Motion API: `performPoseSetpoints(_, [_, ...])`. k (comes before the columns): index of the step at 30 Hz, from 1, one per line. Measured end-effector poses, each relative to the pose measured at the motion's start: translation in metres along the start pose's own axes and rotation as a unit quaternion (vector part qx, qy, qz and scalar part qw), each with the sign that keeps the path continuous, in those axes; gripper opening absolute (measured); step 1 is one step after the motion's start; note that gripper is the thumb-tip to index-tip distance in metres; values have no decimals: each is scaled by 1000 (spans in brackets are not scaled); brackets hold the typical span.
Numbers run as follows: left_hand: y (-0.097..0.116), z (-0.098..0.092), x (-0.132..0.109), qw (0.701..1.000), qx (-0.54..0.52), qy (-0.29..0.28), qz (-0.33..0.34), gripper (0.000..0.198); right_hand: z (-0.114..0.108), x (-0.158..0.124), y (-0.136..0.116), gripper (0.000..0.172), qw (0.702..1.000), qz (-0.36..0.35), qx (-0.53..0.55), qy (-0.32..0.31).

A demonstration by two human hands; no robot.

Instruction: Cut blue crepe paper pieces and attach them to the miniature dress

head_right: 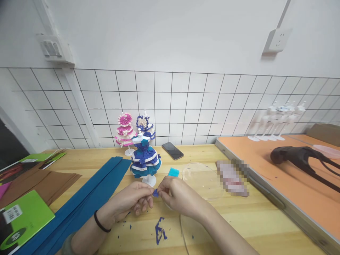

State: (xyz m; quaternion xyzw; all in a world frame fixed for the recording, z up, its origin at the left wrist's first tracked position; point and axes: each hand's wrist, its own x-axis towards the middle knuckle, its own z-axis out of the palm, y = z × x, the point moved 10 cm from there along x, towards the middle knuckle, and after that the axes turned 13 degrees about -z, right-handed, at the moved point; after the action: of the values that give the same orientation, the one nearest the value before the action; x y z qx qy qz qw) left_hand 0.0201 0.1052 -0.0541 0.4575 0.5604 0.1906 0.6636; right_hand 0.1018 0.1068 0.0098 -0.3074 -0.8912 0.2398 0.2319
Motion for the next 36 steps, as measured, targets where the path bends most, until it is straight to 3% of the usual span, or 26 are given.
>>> performPoseSetpoints(7, [1, 1, 2, 999, 20, -3, 36, 13, 5, -2, 15, 14, 995, 49, 87, 3])
performPoseSetpoints(21, [-10, 0, 7, 991, 132, 24, -13, 26, 9, -3, 31, 20, 966, 78, 244, 14])
performPoseSetpoints(28, [-28, -8, 12, 961, 263, 78, -42, 25, 20, -4, 39, 21, 935, 97, 340, 16])
performPoseSetpoints(32, [-25, -14, 10, 933, 335, 132, -14, 24, 20, -5, 41, 21, 924, 111, 366, 26])
performPoseSetpoints(36, [-19, -21, 9, 908, 382, 173, 23, 8, 22, -6, 44, 20, 920, 119, 373, 30])
